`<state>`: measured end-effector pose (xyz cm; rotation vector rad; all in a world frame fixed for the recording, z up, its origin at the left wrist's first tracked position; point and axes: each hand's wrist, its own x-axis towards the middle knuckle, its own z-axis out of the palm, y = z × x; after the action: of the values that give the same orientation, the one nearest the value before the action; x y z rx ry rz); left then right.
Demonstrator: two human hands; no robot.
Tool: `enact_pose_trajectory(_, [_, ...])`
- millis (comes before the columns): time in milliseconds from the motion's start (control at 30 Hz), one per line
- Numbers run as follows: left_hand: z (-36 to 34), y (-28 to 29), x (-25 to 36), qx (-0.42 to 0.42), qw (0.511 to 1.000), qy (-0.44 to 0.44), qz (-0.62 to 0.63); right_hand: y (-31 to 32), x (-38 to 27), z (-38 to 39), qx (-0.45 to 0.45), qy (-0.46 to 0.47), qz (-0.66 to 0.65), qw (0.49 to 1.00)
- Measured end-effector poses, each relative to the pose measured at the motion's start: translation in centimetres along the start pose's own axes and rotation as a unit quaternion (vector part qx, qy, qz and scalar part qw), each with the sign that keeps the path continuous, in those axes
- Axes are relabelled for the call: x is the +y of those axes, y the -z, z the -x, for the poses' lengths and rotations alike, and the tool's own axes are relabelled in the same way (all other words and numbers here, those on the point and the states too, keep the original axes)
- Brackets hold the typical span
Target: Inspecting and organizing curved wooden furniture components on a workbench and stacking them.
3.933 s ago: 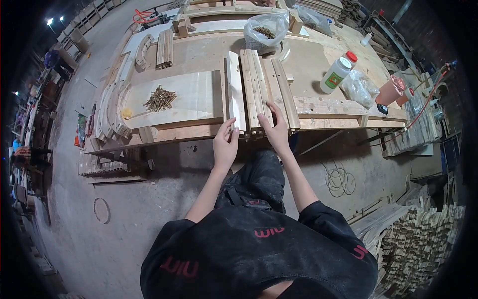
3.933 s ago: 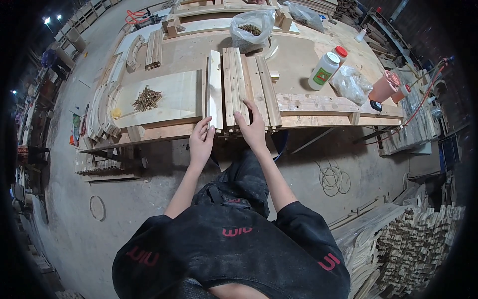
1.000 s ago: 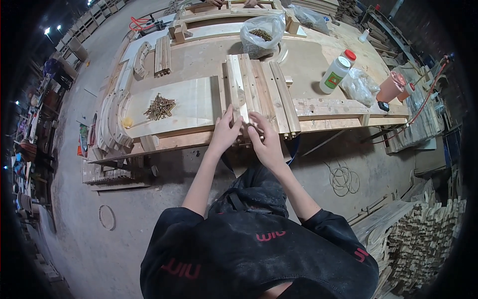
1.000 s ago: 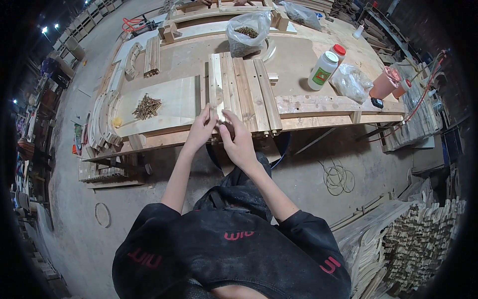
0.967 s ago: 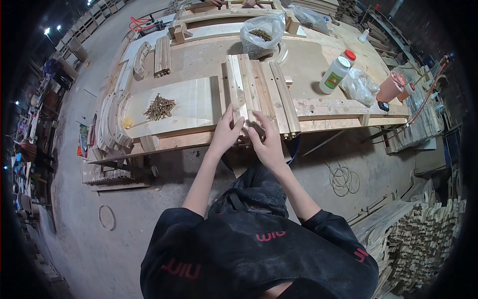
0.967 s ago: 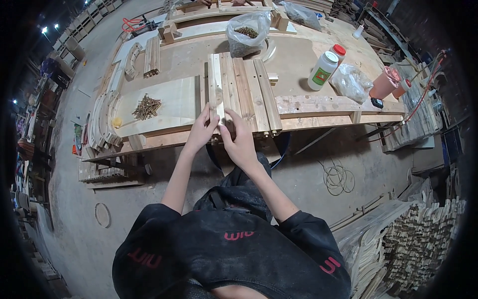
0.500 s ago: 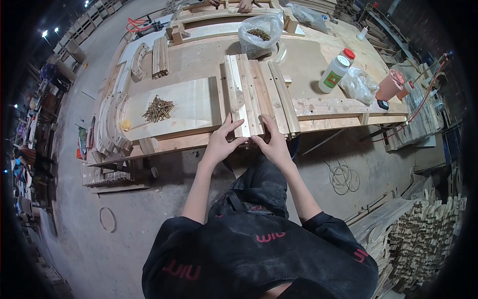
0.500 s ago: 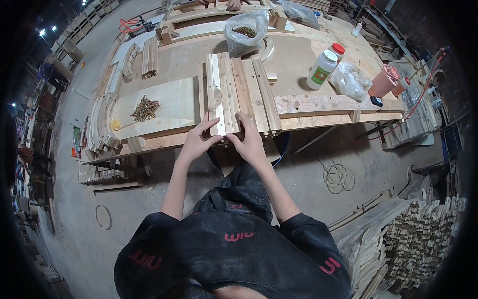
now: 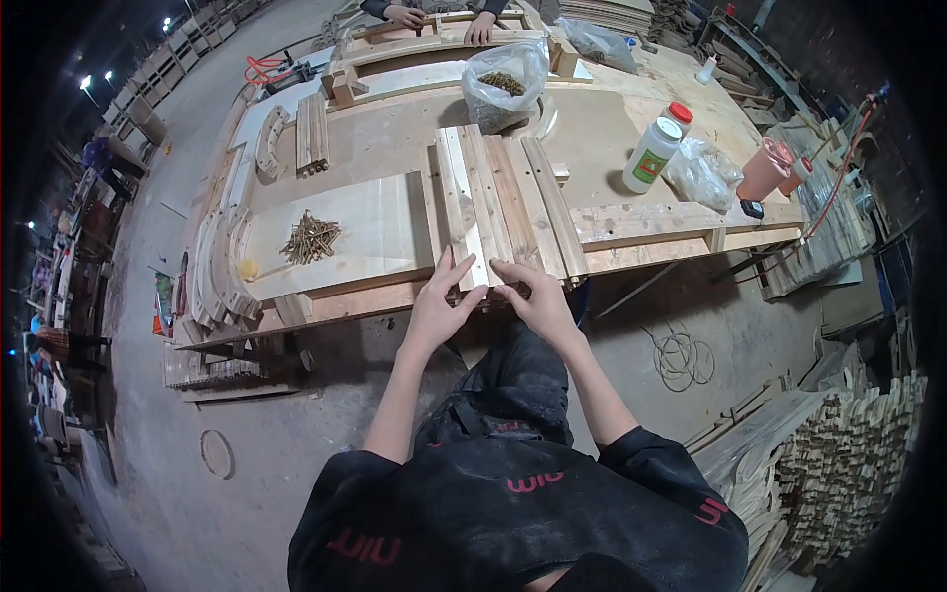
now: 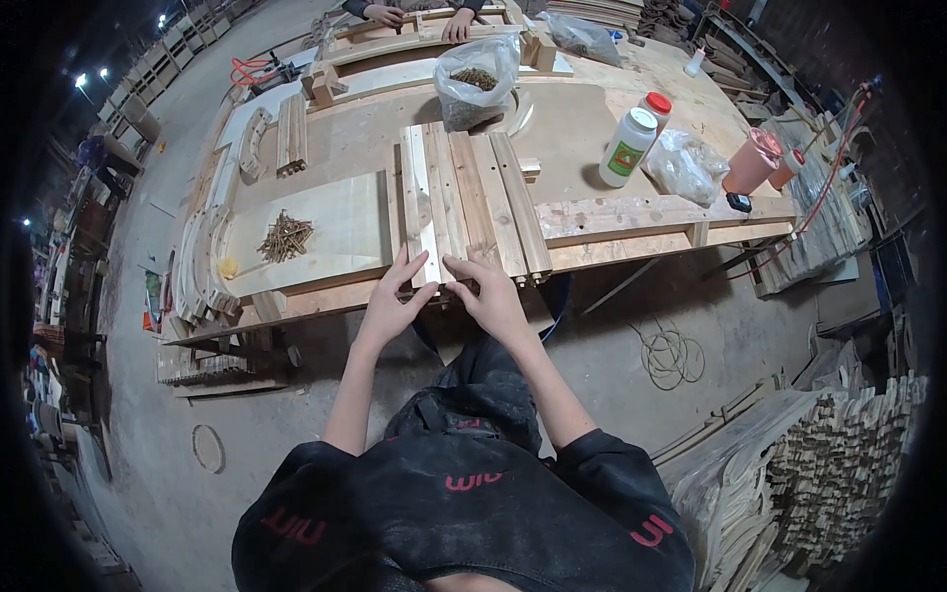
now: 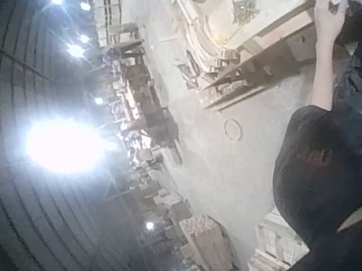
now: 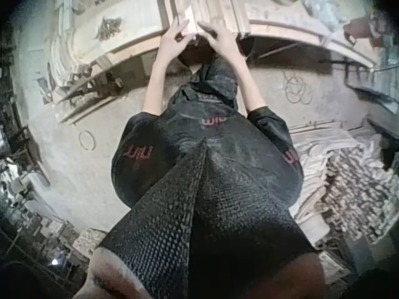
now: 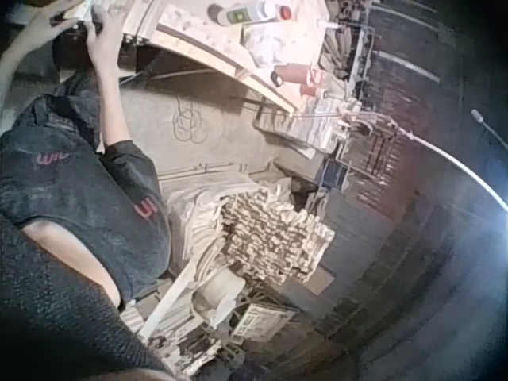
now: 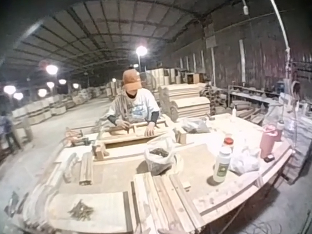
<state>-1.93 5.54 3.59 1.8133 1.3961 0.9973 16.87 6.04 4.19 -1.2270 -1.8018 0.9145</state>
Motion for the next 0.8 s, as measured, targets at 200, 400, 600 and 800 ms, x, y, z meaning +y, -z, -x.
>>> enact_pose_trajectory(200, [-4.5, -1.5, 1.3, 0.036, 0.989, -0.105, -0.094, 3.4, -5.6, -2.6, 0.12, 0.151, 0.066, 0.979])
enact_pose_trajectory(400, [-9.1, -6.9, -2.6, 0.08, 0.935, -0.201, -0.28, -0.9, -5.4, -7.2, 0.017, 0.297, 0.075, 0.952])
enact_pose_trajectory(600, [-8.8, -6.2, -0.5, -0.006, 0.915, -0.154, -0.373, -3.6, -0.2, -8.3, -0.02, 0.257, 0.222, 0.94])
enact_pose_trajectory(800, [-8.7, -5.9, 0.1, -0.002, 0.926, -0.142, -0.35, -4.5, 1.0, -8.6, 0.027, 0.265, 0.237, 0.935])
